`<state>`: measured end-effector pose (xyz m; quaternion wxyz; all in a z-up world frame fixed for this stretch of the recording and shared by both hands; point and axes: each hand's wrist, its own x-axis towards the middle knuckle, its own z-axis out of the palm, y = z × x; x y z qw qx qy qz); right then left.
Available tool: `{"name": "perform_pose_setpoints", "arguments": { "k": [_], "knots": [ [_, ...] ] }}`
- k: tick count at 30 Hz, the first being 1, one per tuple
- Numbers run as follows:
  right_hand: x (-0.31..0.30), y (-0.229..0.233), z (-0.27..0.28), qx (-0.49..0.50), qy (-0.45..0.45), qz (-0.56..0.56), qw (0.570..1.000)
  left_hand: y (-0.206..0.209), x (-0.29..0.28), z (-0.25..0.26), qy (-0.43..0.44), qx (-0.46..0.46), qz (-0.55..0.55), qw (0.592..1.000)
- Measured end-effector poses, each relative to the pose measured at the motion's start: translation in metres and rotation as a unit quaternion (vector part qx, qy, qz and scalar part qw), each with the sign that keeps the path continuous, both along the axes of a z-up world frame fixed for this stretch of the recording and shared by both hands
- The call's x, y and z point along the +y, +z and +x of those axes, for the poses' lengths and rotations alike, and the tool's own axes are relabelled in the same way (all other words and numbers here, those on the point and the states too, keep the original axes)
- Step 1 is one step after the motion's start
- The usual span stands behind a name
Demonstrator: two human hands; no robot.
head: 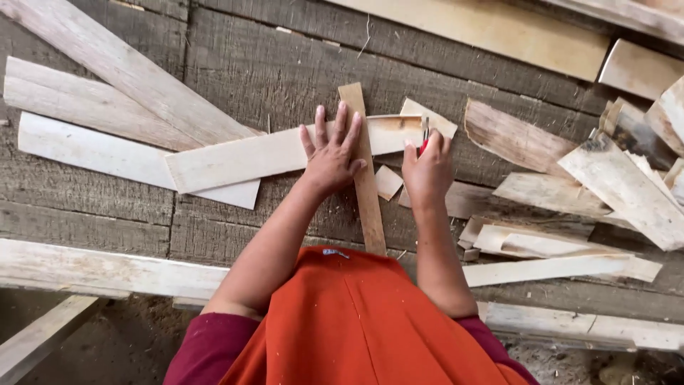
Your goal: Cutting thin strips of wood from larger pieces using a utility knife
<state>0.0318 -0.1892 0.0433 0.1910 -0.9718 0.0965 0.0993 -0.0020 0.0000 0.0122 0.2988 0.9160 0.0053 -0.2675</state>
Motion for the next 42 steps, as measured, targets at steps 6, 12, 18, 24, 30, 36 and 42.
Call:
{"name": "perform_pose_setpoints", "arguments": {
  "k": [6,12,18,24,30,36,42],
  "knots": [
    [-0.036,-0.056,0.007,-0.093,-0.026,0.078,0.992,-0.001,0.001,0.003,-0.008,-0.001,0.016,1.000],
    [-0.017,-0.032,-0.023,-0.179,-0.024,0.015,0.983,-0.010,0.000,-0.002,-0.005,-0.018,0.019,1.000],
    [0.003,0.007,-0.047,-0.166,0.019,-0.004,0.986,-0.014,0.004,-0.004,0.016,-0.051,-0.017,0.998],
    [0.019,-0.020,-0.082,0.161,0.093,0.075,0.980,-0.022,0.021,-0.014,0.043,-0.094,-0.075,0.992],
    [0.026,-0.026,-0.035,0.115,0.133,-0.018,0.984,-0.032,0.008,-0.014,0.002,-0.084,0.015,0.996],
    [0.048,-0.049,0.007,0.165,0.135,-0.046,0.976,-0.036,0.009,-0.014,0.005,-0.081,-0.007,0.997],
    [0.066,-0.012,-0.001,0.190,0.136,-0.023,0.972,-0.040,0.010,-0.014,0.003,-0.087,-0.019,0.996]
  ]
}}
